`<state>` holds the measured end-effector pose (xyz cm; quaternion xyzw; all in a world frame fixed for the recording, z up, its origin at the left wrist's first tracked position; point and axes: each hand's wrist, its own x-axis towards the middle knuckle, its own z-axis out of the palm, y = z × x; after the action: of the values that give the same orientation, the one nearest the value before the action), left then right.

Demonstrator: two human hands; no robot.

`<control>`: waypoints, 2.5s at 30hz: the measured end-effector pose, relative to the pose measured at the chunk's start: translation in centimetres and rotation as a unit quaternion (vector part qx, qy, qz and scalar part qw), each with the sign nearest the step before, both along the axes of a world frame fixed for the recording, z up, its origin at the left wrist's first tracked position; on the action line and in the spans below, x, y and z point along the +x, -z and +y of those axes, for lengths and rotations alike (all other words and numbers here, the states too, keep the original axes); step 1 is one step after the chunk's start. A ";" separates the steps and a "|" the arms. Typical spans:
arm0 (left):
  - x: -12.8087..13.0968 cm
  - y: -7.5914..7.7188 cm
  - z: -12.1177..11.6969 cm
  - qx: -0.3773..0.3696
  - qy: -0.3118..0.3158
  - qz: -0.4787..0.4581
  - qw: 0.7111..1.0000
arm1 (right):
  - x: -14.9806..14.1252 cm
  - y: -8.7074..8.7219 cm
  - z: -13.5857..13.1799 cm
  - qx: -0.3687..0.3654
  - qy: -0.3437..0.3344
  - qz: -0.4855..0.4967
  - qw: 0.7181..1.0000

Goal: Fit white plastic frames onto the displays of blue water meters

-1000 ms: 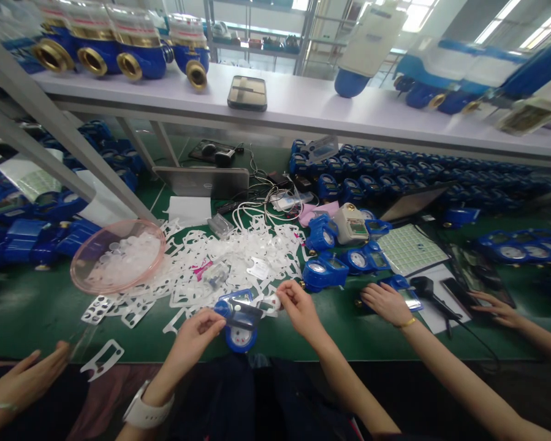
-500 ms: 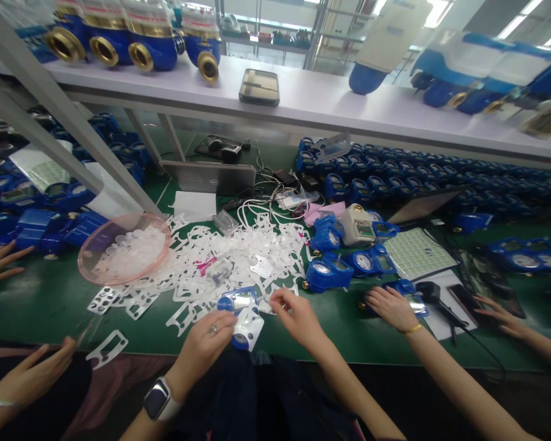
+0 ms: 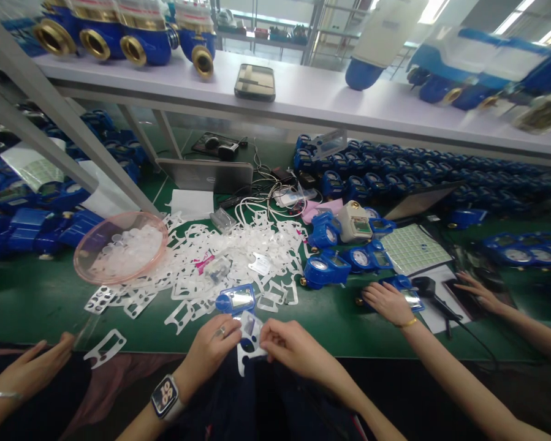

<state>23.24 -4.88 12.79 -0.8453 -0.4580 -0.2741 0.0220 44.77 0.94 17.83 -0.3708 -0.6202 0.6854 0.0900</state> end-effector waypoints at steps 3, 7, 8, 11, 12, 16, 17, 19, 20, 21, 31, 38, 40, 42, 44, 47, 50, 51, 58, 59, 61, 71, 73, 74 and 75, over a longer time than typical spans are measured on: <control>0.4 -0.2 0.0 0.008 0.006 -0.005 1.000 | -1.2 0.5 -1.7 -0.081 -0.004 0.062 0.995; 0.6 0.0 0.0 0.005 0.046 -0.013 0.999 | -2.4 1.1 -3.4 -0.195 0.018 0.154 0.968; 0.4 0.1 -0.1 0.007 0.049 -0.017 0.999 | -2.1 1.3 -3.2 -0.193 0.036 0.169 0.966; -0.3 0.2 -0.3 0.014 0.026 -0.019 0.999 | 0.3 2.1 -0.8 -0.122 0.181 0.205 0.954; -0.5 0.2 -0.3 0.018 0.017 -0.020 0.999 | 1.4 2.4 0.3 -0.067 0.246 0.191 0.948; -0.8 0.1 -0.3 0.025 0.010 -0.048 0.998 | 4.2 3.5 3.3 0.198 0.310 -0.055 0.928; -0.8 0.1 -0.2 0.028 0.015 -0.053 0.998 | 4.2 3.8 3.4 0.235 0.280 -0.097 0.926; -0.7 0.0 0.0 0.034 0.030 -0.053 0.998 | 3.3 4.3 3.1 0.251 0.198 -0.105 0.942; -0.7 -0.1 0.1 0.036 0.035 -0.052 0.997 | 2.6 4.5 2.8 0.249 0.157 -0.087 0.952; -0.6 -0.2 0.2 0.035 0.038 -0.050 0.997 | 1.9 4.7 2.4 0.252 0.124 -0.070 0.957; 0.9 -0.6 0.8 -0.061 0.134 -0.065 0.987 | -2.1 5.7 0.8 0.135 0.081 -0.060 0.986; 0.4 0.9 0.5 -0.069 0.096 -0.089 0.989 | -0.8 6.3 3.7 -0.137 0.272 0.109 0.946; 0.3 1.5 0.0 -0.117 0.042 -0.170 0.978 | 0.6 6.6 5.0 -0.094 0.307 0.081 0.944; 0.5 2.0 -0.4 -0.193 -0.060 -0.298 0.933 | 1.8 7.0 5.8 0.014 0.328 -0.014 0.944; 0.9 2.1 -0.5 -0.293 -0.185 -0.482 0.804 | 2.3 7.5 5.8 0.136 0.327 -0.120 0.927; 1.7 1.9 -0.4 -0.386 -0.285 -0.717 0.505 | 1.1 8.1 4.4 0.166 0.284 -0.120 0.937; 2.1 1.7 -0.3 -0.411 -0.279 -0.793 0.353 | -1.3 8.2 2.7 0.049 0.241 -0.022 0.969; 2.1 1.6 -0.3 -0.415 -0.275 -0.799 0.337 | -2.0 8.1 2.4 0.022 0.240 -0.001 0.971; 2.3 1.7 -0.9 -0.439 -0.269 -0.786 0.342 | -3.5 6.6 1.9 0.109 0.234 0.034 0.965; 2.2 1.6 -1.0 -0.430 -0.279 -0.782 0.355 | -3.4 6.2 1.9 0.151 0.229 0.036 0.961; 1.5 1.7 -1.3 -0.410 -0.302 -0.769 0.388 | -3.0 5.7 2.0 0.222 0.236 0.040 0.945; -2.3 5.7 -0.4 -0.342 -0.389 -0.673 0.527 | -3.6 10.4 3.2 -0.044 0.264 0.008 0.963; -1.8 6.5 0.2 -0.355 -0.377 -0.682 0.516 | -4.1 11.2 3.0 -0.053 0.274 0.003 0.960; -1.5 6.8 0.5 -0.359 -0.369 -0.685 0.515 | -4.3 11.4 2.9 -0.054 0.278 0.001 0.959; -1.2 7.0 0.7 -0.362 -0.362 -0.688 0.515 | -4.4 11.5 2.9 -0.055 0.279 -0.002 0.959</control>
<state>22.06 -4.16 5.78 -0.0892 -0.6559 -0.5487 -0.5106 40.35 3.83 6.31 -0.5344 -0.4538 0.6655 0.2561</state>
